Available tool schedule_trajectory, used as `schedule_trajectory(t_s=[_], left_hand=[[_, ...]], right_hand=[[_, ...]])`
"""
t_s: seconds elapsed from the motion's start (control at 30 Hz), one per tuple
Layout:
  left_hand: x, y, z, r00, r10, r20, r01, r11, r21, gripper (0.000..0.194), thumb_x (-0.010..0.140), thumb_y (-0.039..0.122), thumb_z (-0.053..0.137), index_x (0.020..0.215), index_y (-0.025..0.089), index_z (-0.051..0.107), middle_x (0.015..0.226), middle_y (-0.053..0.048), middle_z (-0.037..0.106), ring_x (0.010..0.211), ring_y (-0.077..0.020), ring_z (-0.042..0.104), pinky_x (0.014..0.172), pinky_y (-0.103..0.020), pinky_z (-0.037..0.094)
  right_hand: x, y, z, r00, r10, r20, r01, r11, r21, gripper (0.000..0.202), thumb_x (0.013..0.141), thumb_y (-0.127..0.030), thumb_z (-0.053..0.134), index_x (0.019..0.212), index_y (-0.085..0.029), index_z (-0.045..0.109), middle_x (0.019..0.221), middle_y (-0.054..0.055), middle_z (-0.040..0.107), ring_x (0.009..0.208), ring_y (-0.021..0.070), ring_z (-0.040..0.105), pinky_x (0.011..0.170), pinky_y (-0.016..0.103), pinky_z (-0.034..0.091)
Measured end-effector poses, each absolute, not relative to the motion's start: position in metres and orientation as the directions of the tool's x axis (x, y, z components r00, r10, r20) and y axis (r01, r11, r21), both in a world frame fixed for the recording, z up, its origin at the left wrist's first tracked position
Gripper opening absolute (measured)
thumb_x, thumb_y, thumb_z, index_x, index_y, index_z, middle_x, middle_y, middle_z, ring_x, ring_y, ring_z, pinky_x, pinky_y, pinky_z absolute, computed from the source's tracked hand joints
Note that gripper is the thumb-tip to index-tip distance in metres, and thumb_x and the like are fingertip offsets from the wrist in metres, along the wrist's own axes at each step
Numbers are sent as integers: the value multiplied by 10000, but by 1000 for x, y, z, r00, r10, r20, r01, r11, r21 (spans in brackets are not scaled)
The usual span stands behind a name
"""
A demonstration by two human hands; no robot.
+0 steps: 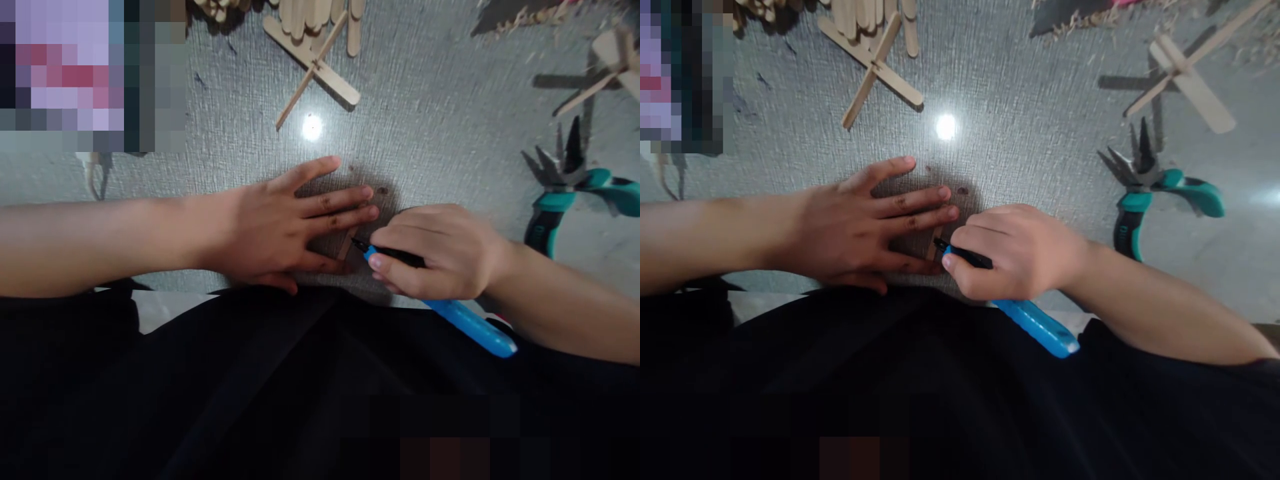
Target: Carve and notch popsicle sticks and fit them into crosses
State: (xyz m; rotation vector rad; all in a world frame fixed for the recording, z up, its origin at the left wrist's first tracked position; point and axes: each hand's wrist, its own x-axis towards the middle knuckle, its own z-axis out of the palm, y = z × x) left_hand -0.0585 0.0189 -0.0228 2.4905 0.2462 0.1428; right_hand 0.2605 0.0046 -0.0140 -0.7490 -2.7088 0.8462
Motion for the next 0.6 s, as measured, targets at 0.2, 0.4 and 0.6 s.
schedule_trajectory(t_s=[0.2, 0.4, 0.6], left_hand=[[-58, 17, -24, 961, 276, 26, 183, -702, 689, 452, 1091, 407, 762, 1520, 263, 747, 1902, -47, 504, 1811, -381, 428, 1464, -847, 227], [-60, 13, -19, 966, 256, 24, 183, -751, 635, 478, 1086, 391, 796, 1553, 316, 733, 1886, -15, 533, 1839, -392, 368, 1474, -832, 232], [-63, 14, -27, 968, 239, 69, 149, -778, 610, 532, 1097, 443, 803, 1592, 281, 695, 1910, -95, 490, 1848, -414, 339, 1462, -834, 241]], right_hand=[[259, 19, -2, -913, 402, -65, 327, 627, -707, 313, 1174, -257, 527, 903, -241, 683, 724, -21, 664, 629, 163, 607, 590, 315, 446], [257, 18, -4, -911, 412, 1, 289, 641, -711, 321, 1170, -221, 528, 886, -237, 677, 711, -27, 645, 602, 155, 572, 565, 306, 425], [261, 16, -9, -915, 383, 130, 218, 737, -639, 276, 1162, -169, 564, 951, -240, 727, 819, -6, 725, 663, 170, 626, 577, 304, 472]])
